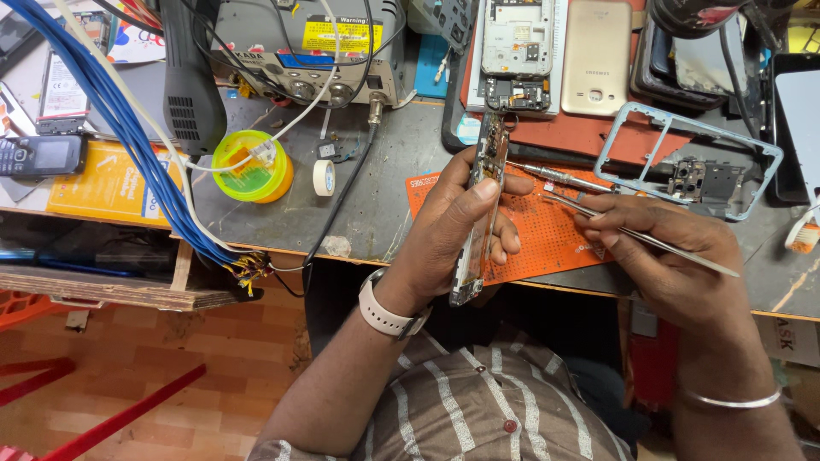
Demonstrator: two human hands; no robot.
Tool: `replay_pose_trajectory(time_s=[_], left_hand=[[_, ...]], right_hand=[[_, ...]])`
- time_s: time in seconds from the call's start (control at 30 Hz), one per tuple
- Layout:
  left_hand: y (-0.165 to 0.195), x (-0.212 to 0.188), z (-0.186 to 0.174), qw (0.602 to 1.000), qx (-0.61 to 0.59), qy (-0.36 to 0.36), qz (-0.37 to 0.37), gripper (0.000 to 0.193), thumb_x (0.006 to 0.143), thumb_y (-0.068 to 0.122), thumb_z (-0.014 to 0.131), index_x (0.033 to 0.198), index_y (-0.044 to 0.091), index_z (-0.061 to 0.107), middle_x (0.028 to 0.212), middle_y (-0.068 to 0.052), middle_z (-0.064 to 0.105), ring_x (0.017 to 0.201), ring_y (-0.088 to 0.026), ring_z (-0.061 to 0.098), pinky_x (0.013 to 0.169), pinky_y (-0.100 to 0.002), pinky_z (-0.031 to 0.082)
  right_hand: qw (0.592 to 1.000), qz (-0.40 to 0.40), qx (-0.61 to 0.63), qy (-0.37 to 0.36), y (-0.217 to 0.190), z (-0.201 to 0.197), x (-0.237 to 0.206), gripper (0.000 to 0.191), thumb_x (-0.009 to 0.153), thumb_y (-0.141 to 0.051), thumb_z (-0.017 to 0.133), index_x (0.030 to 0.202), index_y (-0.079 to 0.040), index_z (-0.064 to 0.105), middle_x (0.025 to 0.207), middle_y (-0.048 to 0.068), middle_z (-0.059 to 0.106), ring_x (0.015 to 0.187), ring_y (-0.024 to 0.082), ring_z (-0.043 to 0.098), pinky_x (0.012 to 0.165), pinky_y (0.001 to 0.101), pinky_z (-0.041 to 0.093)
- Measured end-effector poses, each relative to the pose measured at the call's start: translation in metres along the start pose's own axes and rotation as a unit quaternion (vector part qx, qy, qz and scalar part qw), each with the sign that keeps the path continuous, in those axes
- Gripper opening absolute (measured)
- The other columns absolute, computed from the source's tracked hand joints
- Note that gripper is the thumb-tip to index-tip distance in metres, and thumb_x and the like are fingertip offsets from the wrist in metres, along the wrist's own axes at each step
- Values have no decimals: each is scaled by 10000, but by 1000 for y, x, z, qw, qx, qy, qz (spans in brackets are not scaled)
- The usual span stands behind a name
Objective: The person pries along the edge of a smartphone with a metal pry tool, working the screen away from the phone frame. They reposition the phone and continue prying around its edges, then set the phone down and handle a small ring-shaped item before resuming prying on the device.
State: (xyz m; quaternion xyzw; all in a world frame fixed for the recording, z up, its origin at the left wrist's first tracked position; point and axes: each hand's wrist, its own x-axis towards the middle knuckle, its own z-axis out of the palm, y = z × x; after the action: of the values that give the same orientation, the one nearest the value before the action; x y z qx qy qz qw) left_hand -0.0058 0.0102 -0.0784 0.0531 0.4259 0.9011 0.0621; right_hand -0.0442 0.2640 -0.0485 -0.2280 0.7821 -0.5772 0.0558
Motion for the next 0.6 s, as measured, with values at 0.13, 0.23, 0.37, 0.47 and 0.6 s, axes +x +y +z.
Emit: replay_pose_trajectory(time_s=[0.13,0.23,0.37,0.47,0.6], left_hand=[[0,0,0,1000,-1,0,-2,690,1038,403,587,1525,4,306,1292,-208,607,820,-158,688,660,-254,585],[-1,1,1,1000,-8,0,-4,686,1037,398,589,1523,6,306,1291,-206,605,819,-157,687,660,-255,584],[-1,1,0,1000,-13,-4,-6,685,1039,396,592,1526,8,306,1297,-204,604,822,-157,688,668,-255,584],[-1,2,-1,1000,-9,-4,-6,676,1039,391,589,1519,8,307,1291,-207,608,805,-159,692,656,-256,586],[-2,2,0,1000,-19,-5,-6,659,1045,374,584,1517,10,305,1287,-206,603,802,-160,691,651,-256,580]], right_hand=[[1000,-1,6,-5,-1,0,0,138,952,90,634,1063,63,712,1216,212,735,1039,205,741,923,286,623],[1000,11,13,-6,-2,-2,1,157,946,88,635,1082,64,711,1217,210,733,1037,206,739,929,289,618],[999,40,29,-5,-2,-2,1,174,942,84,637,1101,65,704,1214,204,731,1058,207,731,957,294,602],[998,49,43,-8,-2,-3,1,189,942,75,640,1122,66,696,1182,194,737,1057,208,733,962,294,599],[998,53,16,-14,-1,-5,1,194,948,58,632,1133,78,691,1119,194,755,1030,221,749,934,297,609]])
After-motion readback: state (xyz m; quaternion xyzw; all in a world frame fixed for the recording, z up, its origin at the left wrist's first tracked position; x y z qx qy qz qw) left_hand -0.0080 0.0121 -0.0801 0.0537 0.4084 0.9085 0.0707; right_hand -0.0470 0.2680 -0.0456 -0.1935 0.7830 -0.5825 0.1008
